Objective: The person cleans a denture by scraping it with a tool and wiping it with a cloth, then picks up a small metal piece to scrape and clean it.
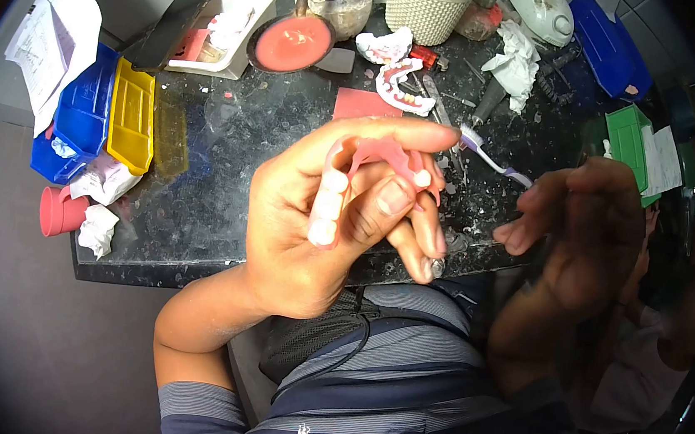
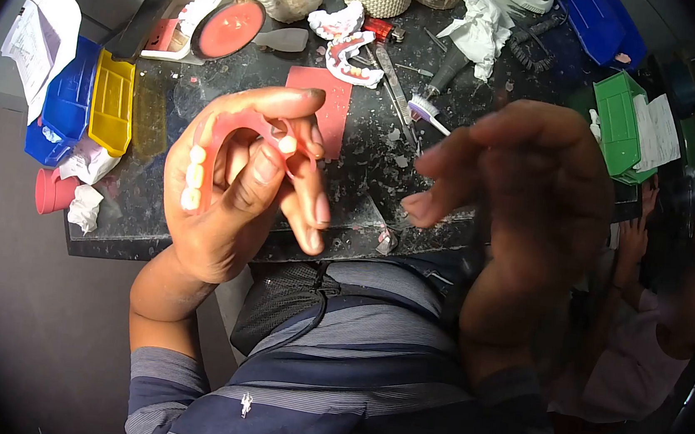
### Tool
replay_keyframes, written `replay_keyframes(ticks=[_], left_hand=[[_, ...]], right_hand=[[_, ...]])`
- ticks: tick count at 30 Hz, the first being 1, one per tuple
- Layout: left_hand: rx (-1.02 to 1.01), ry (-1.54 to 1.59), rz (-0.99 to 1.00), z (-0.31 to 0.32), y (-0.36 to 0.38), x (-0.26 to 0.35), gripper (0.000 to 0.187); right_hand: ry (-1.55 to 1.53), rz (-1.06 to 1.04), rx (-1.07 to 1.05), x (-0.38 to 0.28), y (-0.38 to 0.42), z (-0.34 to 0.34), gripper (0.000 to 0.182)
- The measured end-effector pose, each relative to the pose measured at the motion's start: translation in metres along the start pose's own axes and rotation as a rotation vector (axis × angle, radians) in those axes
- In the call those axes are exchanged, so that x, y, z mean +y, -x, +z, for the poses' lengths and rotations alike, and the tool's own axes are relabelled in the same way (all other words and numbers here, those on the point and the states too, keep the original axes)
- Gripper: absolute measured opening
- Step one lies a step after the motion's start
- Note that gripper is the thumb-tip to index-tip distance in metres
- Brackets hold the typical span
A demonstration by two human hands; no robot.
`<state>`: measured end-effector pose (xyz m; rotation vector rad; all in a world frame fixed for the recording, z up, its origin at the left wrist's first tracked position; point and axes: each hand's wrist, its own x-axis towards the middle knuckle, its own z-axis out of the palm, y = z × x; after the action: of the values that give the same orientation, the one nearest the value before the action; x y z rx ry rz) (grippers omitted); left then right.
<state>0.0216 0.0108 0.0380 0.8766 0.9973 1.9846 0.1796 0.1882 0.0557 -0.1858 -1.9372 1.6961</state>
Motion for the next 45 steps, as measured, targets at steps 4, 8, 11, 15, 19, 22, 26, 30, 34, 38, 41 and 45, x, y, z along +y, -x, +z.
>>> replay_keyframes(ticks=[4,8,11,15,19,22,26,30,34,38,41,45], left_hand=[[0.028,-0.037,-0.02,0.0,-0.001,0.0,0.036],[-0.009,-0.137,0.045,-0.004,-0.003,-0.005,0.035],[-0.01,-0.166,0.039,-0.001,-0.003,-0.003,0.04],[0.011,-0.241,0.024,0.002,-0.002,0.001,0.046],[0.035,-0.335,0.015,0.002,-0.002,0.003,0.049],[0.069,-0.314,-0.029,0.005,0.0,0.005,0.051],[0.024,-0.272,-0.022,0.001,-0.001,0.004,0.052],[0.036,-0.245,0.017,0.0,0.001,0.0,0.051],[0.078,-0.22,-0.009,0.007,0.003,0.0,0.054],[0.014,-0.221,-0.058,0.002,0.004,0.002,0.053],[0.043,-0.265,-0.031,0.006,0.005,0.003,0.052],[0.032,-0.309,-0.024,0.007,0.003,0.006,0.053]], right_hand=[[-0.571,0.074,-0.183,0.003,-0.007,-0.01,0.049],[-0.464,-0.099,-0.324,0.017,-0.006,-0.012,0.046],[-0.423,-0.084,-0.326,0.017,-0.009,-0.01,0.046],[-0.362,-0.063,-0.334,0.015,-0.013,0.003,0.047],[-0.259,-0.157,-0.298,0.017,-0.014,0.01,0.047],[-0.229,-0.211,-0.297,0.022,-0.011,0.012,0.047],[-0.14,-0.131,-0.248,0.014,-0.009,0.01,0.043],[-0.26,-0.157,-0.263,0.012,-0.009,0.016,0.04],[-0.285,-0.121,-0.099,0.013,-0.004,0.028,0.037],[-0.099,-0.421,-0.066,0.031,-0.015,0.034,0.033],[-0.01,-0.531,-0.055,0.036,-0.015,0.041,0.032],[-0.012,-0.35,-0.144,0.023,-0.009,0.039,0.031]])
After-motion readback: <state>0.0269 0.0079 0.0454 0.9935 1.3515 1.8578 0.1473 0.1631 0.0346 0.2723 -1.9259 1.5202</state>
